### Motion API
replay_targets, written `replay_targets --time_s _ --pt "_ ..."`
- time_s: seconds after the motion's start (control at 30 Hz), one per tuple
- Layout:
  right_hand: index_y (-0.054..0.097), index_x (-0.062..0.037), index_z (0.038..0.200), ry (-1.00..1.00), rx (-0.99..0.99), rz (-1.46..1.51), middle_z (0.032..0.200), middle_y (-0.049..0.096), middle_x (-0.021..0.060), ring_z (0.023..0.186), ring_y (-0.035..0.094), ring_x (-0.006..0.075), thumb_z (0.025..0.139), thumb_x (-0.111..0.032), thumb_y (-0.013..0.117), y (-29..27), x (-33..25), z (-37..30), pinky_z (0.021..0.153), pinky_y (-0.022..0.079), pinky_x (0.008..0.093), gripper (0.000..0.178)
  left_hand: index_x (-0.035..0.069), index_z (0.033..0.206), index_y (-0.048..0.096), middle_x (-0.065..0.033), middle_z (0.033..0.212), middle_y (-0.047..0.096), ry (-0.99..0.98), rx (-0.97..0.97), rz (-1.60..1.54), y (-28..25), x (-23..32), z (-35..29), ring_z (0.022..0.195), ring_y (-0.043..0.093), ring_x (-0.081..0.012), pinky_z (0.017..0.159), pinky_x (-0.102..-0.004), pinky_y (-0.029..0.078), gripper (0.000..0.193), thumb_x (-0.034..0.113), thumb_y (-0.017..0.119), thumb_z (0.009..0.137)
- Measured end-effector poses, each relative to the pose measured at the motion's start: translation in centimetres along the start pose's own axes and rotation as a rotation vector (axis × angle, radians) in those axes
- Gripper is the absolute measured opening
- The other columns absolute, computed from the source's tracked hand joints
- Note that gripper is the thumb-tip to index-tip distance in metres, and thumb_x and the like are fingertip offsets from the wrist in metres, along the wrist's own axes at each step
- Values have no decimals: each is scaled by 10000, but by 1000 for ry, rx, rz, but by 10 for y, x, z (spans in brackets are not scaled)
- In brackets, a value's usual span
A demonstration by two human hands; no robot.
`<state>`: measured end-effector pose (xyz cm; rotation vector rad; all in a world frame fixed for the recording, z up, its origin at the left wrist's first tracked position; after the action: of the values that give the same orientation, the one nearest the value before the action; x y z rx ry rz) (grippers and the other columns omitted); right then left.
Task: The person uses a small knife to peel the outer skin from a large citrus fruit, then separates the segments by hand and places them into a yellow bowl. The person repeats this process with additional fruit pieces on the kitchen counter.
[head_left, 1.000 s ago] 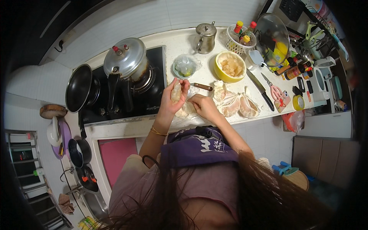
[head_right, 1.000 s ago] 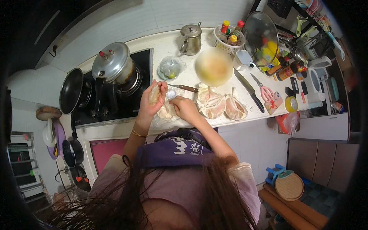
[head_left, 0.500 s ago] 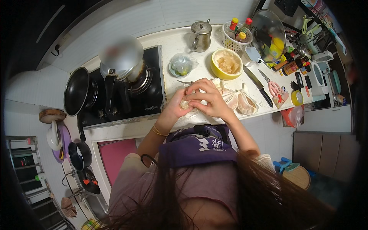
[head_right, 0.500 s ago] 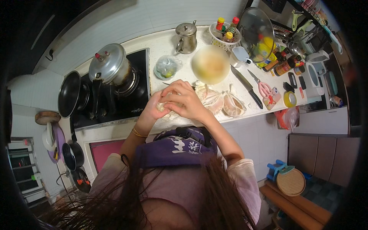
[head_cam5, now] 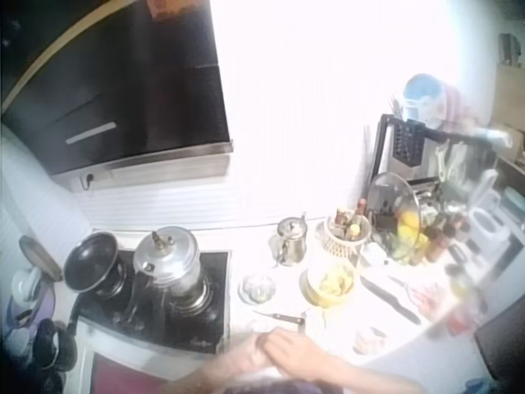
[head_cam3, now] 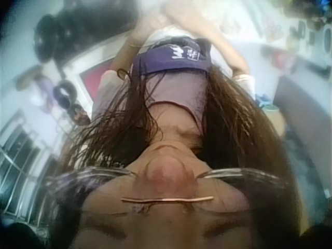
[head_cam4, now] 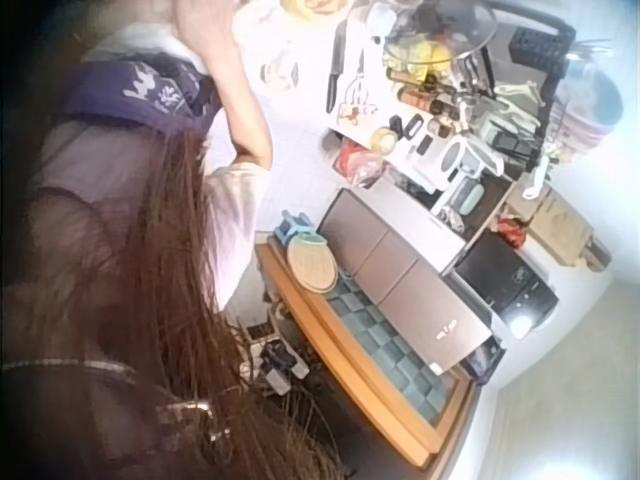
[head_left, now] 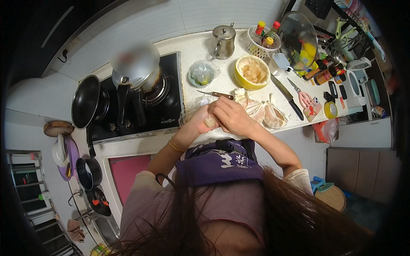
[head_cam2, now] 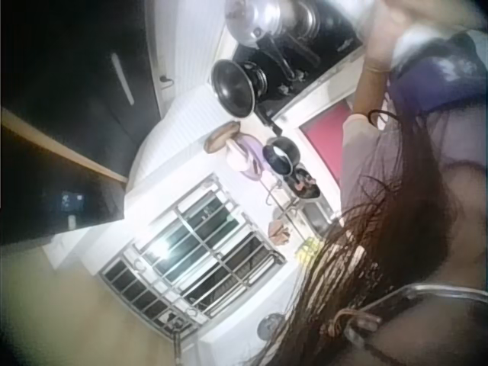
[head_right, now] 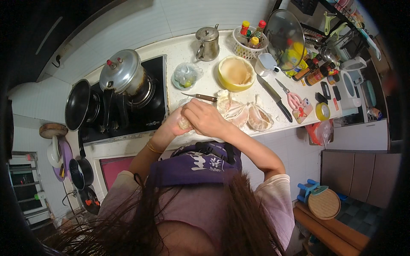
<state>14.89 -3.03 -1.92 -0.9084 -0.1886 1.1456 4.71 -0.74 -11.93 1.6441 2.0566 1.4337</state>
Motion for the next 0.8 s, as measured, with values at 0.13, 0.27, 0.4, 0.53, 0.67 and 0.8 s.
replay_targets --time_s 0.13,0.27,0.4,0.53,0.67,0.8 --pt "520 2 835 103 127 48 800 530 119 736 538 286 718 2 603 3 7 2 614 458 354 143 98 900 535 -27 754 569 35 -45 -19 4 5 3 571 563 -134 446 -269 466 213 228 370 941" --pt "521 11 829 185 252 16 788 539 128 712 541 299 755 26 598 1 12 4 599 451 359 108 68 919 533 -54 770 573 117 -148 10 14 17 -2 580 559 -149 427 -264 447 198 201 387 932" --pt "543 10 837 327 378 19 790 560 120 696 551 285 769 20 596 -13 35 2 588 454 339 86 -1 940 530 -65 682 511 129 -224 165 22 22 -14 497 476 -149 407 -245 372 251 202 383 959" --pt "604 10 883 556 386 256 812 608 96 711 594 173 842 -36 585 -22 56 -8 593 462 267 64 -21 946 532 -60 637 479 213 -177 182 20 29 -22 437 418 -142 406 -231 340 317 242 357 982" --pt "619 0 916 547 206 457 833 604 88 728 597 166 829 -33 595 -9 32 -9 611 474 254 96 -1 940 530 -58 660 500 293 -157 189 14 37 -20 460 458 -142 396 -230 364 312 248 346 983" --pt "623 -30 882 454 119 422 894 579 80 774 594 197 783 -49 639 -3 14 5 642 476 288 102 17 944 531 -61 697 539 306 -129 139 8 36 -18 507 510 -125 422 -237 410 292 248 357 985"
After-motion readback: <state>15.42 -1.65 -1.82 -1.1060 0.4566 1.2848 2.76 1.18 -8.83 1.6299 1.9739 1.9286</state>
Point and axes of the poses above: each hand's wrist, its own z-axis towards the middle knuckle, its own y-axis out of the palm, x = y × z, the point moved 4 cm from there along z, towards the middle knuckle
